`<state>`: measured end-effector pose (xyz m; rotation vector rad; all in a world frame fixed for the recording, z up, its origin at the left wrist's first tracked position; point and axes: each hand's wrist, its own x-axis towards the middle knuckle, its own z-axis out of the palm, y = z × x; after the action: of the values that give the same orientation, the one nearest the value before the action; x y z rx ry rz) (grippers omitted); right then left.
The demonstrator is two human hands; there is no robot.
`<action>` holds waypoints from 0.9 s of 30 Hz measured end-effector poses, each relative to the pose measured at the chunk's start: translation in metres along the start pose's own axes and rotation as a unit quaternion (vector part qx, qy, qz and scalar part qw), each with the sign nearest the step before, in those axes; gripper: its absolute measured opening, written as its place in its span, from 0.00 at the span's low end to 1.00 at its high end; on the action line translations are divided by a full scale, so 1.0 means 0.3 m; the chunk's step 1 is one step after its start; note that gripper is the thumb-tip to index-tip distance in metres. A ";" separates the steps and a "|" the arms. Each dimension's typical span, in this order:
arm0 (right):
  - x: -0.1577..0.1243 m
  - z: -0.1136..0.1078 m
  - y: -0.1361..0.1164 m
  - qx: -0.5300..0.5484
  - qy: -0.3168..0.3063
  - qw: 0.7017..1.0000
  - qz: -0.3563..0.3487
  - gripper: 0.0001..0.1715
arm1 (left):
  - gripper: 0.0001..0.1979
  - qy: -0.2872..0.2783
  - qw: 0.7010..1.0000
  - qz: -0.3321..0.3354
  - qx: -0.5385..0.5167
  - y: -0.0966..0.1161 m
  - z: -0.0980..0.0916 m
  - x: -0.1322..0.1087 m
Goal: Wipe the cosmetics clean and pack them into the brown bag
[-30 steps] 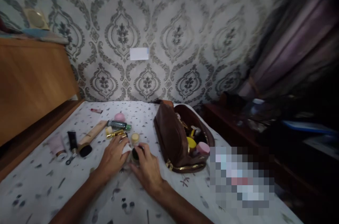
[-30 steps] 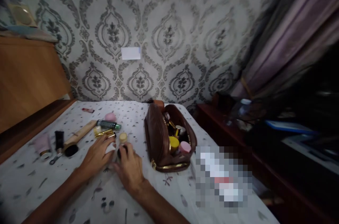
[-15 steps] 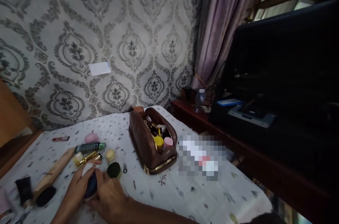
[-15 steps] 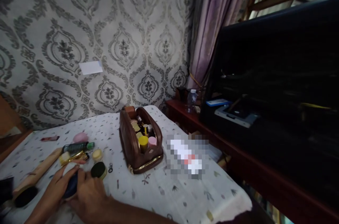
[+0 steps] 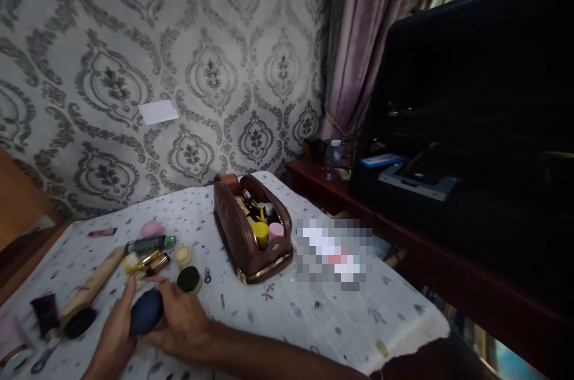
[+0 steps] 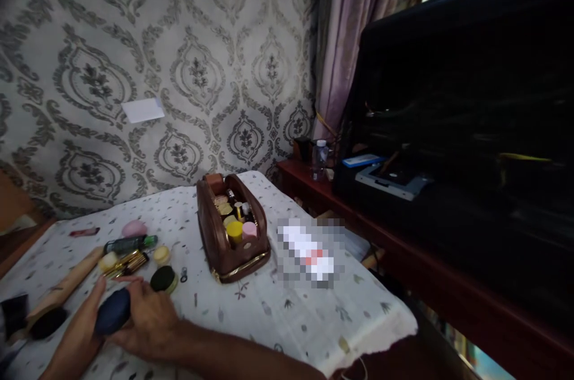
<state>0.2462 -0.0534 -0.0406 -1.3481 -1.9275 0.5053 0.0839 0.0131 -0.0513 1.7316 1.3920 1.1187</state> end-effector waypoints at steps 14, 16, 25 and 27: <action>-0.014 -0.035 -0.034 0.133 0.099 0.984 -0.059 0.32 | 0.27 0.005 0.935 -0.132 -0.328 0.200 0.064 -0.064; -0.019 -0.037 -0.041 0.164 0.121 0.977 -0.057 0.31 | 0.27 0.000 0.930 -0.133 -0.344 0.203 0.063 -0.064; -0.033 -0.007 -0.032 0.212 0.122 0.969 -0.023 0.33 | 0.33 0.009 0.911 -0.148 -0.383 0.204 0.068 -0.069; -0.034 -0.005 -0.034 0.211 0.123 0.970 -0.017 0.33 | 0.32 0.031 0.917 -0.150 -0.369 0.213 0.065 -0.074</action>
<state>0.2428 -0.0667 -0.0361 -1.0452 -1.5314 0.6546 0.1270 -0.0227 -0.0086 0.9171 1.0202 1.3013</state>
